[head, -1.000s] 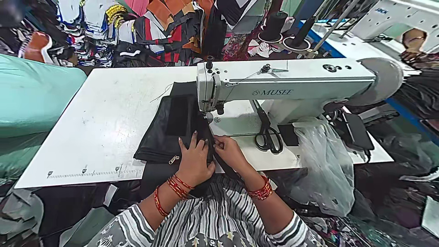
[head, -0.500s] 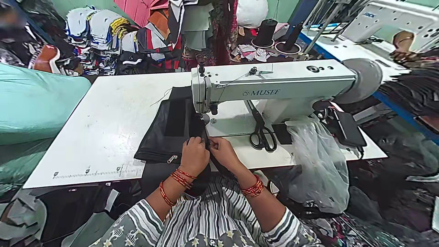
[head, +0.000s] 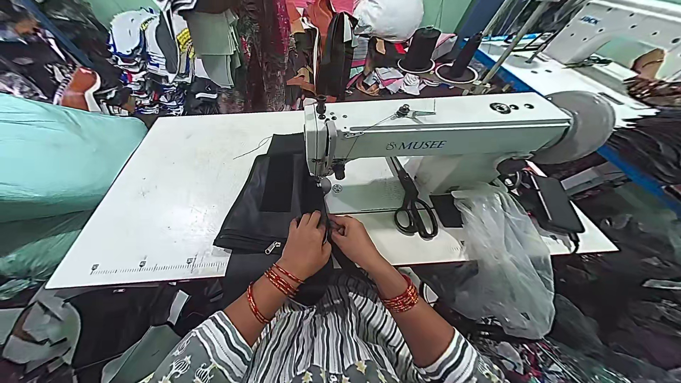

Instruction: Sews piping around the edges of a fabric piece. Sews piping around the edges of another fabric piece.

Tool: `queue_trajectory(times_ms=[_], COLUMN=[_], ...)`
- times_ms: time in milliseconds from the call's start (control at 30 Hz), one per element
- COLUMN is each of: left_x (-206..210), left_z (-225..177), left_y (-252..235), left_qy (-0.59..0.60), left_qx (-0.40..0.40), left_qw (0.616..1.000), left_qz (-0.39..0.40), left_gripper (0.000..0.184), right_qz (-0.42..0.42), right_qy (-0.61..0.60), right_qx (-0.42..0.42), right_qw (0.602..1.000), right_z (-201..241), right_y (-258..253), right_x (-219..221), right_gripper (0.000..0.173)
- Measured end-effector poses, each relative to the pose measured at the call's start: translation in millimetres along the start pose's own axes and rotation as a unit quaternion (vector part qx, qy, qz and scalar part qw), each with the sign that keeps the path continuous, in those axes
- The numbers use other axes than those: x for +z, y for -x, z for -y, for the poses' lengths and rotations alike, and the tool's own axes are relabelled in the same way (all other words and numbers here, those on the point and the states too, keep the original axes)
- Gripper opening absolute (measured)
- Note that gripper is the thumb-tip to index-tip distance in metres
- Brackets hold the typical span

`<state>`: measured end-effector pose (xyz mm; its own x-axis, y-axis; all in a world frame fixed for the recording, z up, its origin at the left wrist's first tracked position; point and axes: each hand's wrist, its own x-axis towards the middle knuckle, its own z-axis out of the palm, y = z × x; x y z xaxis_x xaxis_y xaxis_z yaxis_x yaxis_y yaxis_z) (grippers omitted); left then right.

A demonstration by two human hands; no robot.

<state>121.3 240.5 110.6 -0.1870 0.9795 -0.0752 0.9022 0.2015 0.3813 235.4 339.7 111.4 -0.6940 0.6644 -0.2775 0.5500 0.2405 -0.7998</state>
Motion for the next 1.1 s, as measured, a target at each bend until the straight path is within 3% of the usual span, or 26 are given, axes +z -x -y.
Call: queue_trajectory(times_ms=[267,433,533,633,700,767,800,900,933,1033,1100], left_x=[19.1,19.8,10.7,-11.1,-17.5,-18.6,-20.0,-26.3,-19.4,6.3,12.4], left_z=[17.1,32.5,39.0,46.7,53.2,56.0,54.6,42.9,43.4,58.2,66.2], left_y=[6.2,9.0,6.8,-0.2,-10.3,-25.5,-31.9,-42.0,-43.5,-39.0,-32.4], left_qy=[0.004,0.014,0.067,0.153,0.166,0.088,0.041,-0.047,-0.054,-0.033,0.001], left_qx=[0.08,0.16,0.193,0.16,0.167,0.199,0.205,0.141,0.137,0.187,0.208], left_qw=[0.992,0.98,0.974,0.972,0.959,0.946,0.952,0.989,0.989,0.972,0.962], left_qz=[-0.098,-0.118,-0.103,-0.072,-0.155,-0.24,-0.224,-0.009,-0.004,-0.141,-0.174], left_gripper=[0.042,0.06,0.043,0.031,0.027,0.029,0.035,0.048,0.047,0.043,0.045], right_qz=[-0.003,0.041,0.069,0.088,0.09,0.091,0.096,0.107,0.106,0.098,0.099], right_qy=[0.079,0.178,0.254,0.29,0.299,0.307,0.309,0.32,0.322,0.319,0.311], right_qx=[-0.001,0.014,0.02,0.019,0.018,0.021,0.026,0.031,0.029,0.025,0.026], right_qw=[0.997,0.983,0.965,0.953,0.95,0.947,0.946,0.941,0.94,0.942,0.945], right_z=[8.2,22.4,29.5,35.0,37.8,38.8,39.4,41.7,41.3,39.2,38.5], right_y=[7.4,11.7,12.7,13.5,14.6,13.9,13.4,13.2,13.5,12.8,11.8], right_x=[2.5,5.0,10.2,12.2,12.9,14.0,14.0,13.6,13.6,13.7,14.2], right_gripper=[0.041,0.044,0.045,0.046,0.044,0.042,0.042,0.037,0.037,0.039,0.038])
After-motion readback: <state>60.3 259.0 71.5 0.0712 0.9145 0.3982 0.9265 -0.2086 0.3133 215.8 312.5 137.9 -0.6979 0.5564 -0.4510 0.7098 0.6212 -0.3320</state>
